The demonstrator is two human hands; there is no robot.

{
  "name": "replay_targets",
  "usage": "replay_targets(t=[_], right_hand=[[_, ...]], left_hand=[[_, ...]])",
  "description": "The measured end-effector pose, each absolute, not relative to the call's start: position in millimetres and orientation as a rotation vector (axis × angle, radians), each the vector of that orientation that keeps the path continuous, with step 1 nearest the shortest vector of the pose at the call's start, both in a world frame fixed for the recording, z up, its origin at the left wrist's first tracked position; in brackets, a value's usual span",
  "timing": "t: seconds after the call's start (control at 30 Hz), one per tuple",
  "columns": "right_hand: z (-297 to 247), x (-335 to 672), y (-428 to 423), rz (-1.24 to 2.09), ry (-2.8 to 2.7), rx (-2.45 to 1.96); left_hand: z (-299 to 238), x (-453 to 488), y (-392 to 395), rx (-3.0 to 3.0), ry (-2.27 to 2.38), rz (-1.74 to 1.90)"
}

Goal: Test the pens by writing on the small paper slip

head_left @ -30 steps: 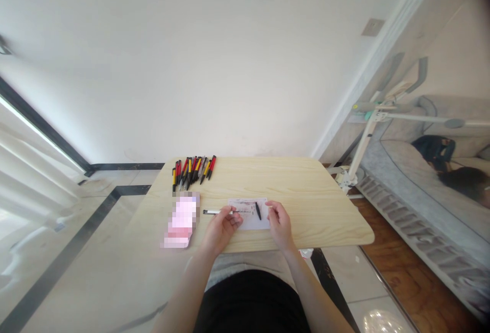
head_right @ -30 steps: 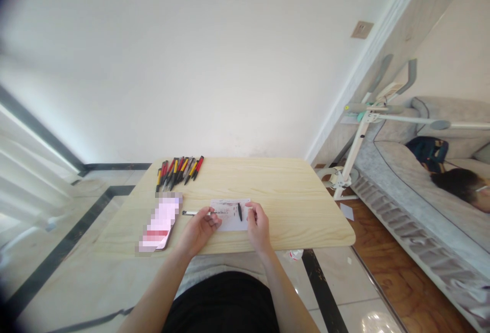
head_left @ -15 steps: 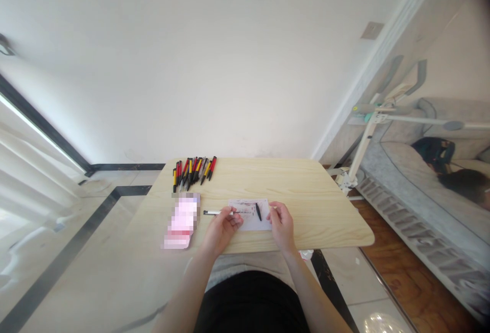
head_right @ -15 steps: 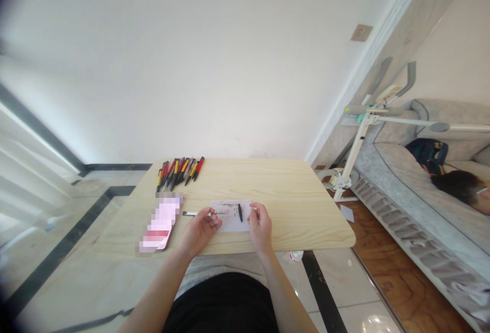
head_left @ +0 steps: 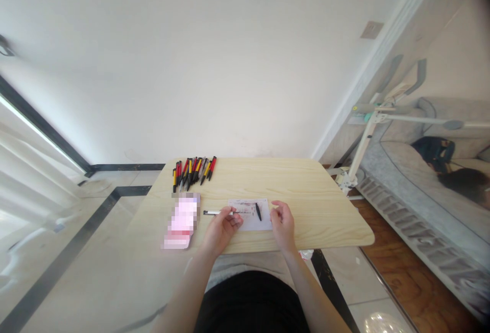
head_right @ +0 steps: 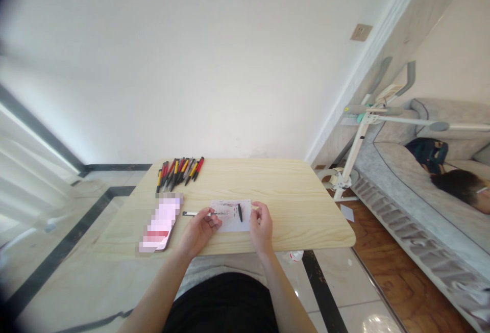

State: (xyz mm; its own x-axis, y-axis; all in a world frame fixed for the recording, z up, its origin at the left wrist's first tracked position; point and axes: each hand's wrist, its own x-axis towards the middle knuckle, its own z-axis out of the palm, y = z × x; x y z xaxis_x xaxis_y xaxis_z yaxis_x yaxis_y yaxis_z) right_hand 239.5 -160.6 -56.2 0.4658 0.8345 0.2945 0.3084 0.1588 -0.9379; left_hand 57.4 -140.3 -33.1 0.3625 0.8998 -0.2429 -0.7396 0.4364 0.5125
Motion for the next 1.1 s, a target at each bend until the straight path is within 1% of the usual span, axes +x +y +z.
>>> replay_targets(t=[0.27, 0.4, 0.47, 0.6, 0.7, 0.87, 0.97, 1.1], right_hand=[[-56, 240, -157, 0.519, -1.050, -1.386], [-40, 229, -174, 0.512, -1.080, -1.304], [-26, 214, -192, 0.562, -1.144, -1.243], [3, 169, -227, 0.731, -1.622, -1.010], [20, 140, -235, 0.853, -2.033, -0.853], [32, 113, -222, 0.747, -2.454, -0.850], [28, 102, -215, 0.676, -2.653, -0.877], [17, 89, -210, 0.564, -2.781, -0.944]], left_hand=[[-37, 56, -139, 0.352, 0.526, 1.064], [-36, 54, -139, 0.365, 0.523, 1.066], [-35, 54, -139, 0.360, 0.527, 1.063], [-35, 54, -138, 0.348, 0.547, 1.048], [-39, 55, -136, 0.370, 0.580, 1.055], [-43, 54, -136, 0.421, 0.569, 1.060], [-44, 55, -137, 0.436, 0.577, 1.070], [-43, 56, -138, 0.472, 0.593, 1.077]])
